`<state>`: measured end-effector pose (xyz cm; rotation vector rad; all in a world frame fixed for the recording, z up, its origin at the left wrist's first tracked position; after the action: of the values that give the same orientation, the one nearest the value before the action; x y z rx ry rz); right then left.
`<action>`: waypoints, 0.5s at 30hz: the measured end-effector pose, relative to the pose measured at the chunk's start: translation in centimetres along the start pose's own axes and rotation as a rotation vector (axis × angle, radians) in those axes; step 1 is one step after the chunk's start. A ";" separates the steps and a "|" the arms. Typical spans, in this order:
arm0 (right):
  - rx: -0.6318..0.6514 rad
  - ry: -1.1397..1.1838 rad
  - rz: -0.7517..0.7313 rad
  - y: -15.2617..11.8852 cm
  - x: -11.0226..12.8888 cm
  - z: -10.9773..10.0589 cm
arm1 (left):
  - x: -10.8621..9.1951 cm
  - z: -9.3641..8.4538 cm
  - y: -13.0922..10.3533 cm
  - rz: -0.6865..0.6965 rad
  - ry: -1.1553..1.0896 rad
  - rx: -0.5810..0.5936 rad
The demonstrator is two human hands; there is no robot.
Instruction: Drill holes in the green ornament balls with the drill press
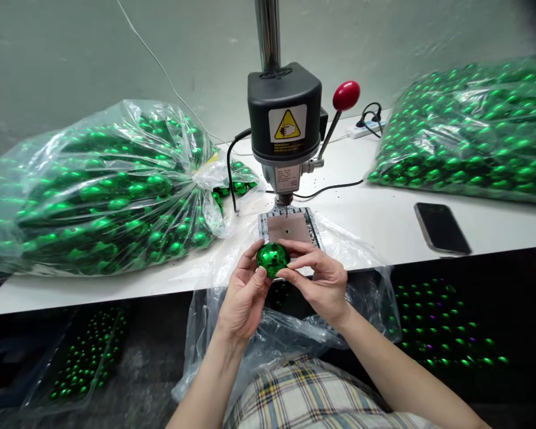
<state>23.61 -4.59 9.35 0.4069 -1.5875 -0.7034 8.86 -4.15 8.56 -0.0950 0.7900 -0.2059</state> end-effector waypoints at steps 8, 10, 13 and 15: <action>0.020 0.022 0.070 -0.2 0.2 0.1 | 0.0 0.0 -0.1 0.016 0.021 0.029; 0.033 0.020 0.057 -0.2 0.2 0.2 | 0.0 0.0 -0.2 0.015 0.020 0.034; 0.050 0.014 0.040 -0.3 0.2 0.1 | -0.1 0.0 -0.3 0.017 0.016 0.042; 0.053 0.024 0.051 -0.4 0.3 0.1 | -0.1 0.1 -0.3 0.031 0.032 0.047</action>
<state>23.38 -5.07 9.27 0.4114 -1.5913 -0.6164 8.76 -4.45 8.76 -0.0348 0.8171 -0.1973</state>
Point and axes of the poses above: each hand's wrist, its own y-axis towards the middle knuckle, its own z-axis out of the palm, x = y × z, the point moved 5 cm from there along y, towards the middle knuckle, and after that the axes turned 8 degrees about -y, right-handed, at the moved point
